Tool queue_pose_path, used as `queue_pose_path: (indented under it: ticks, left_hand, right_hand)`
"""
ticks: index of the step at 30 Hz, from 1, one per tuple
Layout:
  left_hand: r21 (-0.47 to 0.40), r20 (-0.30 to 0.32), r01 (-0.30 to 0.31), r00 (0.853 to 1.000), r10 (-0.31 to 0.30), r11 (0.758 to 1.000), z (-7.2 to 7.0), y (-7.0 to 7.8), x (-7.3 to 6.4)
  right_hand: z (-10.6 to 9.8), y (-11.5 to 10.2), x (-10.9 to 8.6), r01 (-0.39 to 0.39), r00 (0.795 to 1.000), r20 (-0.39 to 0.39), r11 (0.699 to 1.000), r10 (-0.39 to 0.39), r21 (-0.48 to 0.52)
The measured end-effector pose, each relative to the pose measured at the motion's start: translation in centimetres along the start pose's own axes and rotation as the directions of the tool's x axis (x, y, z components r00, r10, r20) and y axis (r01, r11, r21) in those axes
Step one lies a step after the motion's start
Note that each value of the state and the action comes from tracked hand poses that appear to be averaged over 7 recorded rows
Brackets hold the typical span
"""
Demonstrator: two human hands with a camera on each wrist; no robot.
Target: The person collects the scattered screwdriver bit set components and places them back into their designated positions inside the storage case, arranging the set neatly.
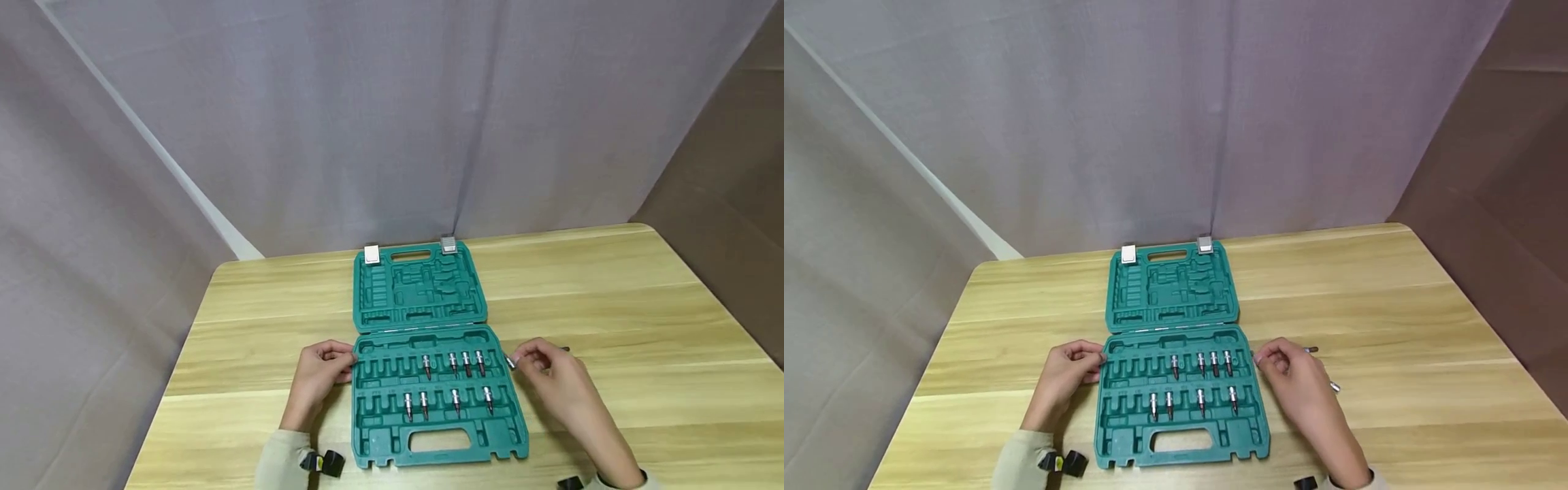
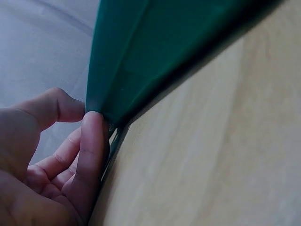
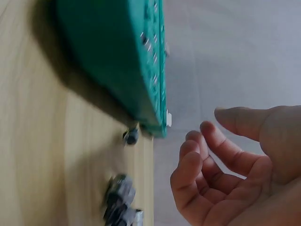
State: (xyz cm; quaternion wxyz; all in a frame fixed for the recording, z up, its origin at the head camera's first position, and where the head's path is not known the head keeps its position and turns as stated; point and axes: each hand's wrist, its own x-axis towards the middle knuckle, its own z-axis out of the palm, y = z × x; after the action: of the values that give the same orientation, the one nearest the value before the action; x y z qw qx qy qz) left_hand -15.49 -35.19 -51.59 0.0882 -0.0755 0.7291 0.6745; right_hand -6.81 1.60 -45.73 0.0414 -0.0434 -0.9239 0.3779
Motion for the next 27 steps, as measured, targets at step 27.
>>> queue_pose_path:
  ticks: [27]
  left_hand:
    - [0.014, -0.043, -0.001, 0.999, 0.002, 1.0, 0.1, 0.1, -0.3]
  right_hand:
    - [1.2, 1.6, 2.8, -0.079, 0.982, 0.153, 0.975, 0.112, -0.206]
